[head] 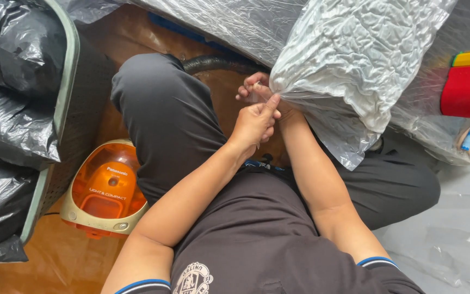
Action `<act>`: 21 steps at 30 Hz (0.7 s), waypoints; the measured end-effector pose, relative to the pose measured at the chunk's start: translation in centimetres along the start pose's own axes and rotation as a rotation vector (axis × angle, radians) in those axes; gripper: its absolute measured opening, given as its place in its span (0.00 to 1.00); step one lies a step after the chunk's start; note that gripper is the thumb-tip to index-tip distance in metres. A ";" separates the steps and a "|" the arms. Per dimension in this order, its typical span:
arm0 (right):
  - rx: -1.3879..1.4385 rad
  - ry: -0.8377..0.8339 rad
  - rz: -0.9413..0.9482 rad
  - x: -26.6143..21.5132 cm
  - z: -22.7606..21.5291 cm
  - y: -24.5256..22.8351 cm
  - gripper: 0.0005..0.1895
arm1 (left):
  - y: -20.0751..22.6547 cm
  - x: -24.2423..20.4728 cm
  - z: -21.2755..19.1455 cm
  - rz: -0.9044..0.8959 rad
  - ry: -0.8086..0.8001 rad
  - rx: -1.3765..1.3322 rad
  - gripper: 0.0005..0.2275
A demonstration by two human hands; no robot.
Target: Compressing a pillow inside a plastic bag using a vacuum cleaner and sealing the package with tape.
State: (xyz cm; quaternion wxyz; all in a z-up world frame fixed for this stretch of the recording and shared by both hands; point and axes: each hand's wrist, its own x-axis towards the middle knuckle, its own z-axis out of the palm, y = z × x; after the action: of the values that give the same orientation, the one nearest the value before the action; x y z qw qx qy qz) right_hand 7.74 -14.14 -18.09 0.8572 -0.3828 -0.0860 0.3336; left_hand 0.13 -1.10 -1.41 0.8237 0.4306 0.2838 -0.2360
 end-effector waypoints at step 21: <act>-1.431 0.262 0.975 -7.2 20.2 -17.9 0.20 | 0.5 -2.1 0.2 0.683 0.174 0.664 0.17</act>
State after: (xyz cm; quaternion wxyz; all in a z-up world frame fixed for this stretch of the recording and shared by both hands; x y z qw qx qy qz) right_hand 3.17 -15.32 9.39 0.1761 -0.8581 -0.0023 0.4823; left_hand -1.00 -0.66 0.36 0.6454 0.7568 0.1033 0.0068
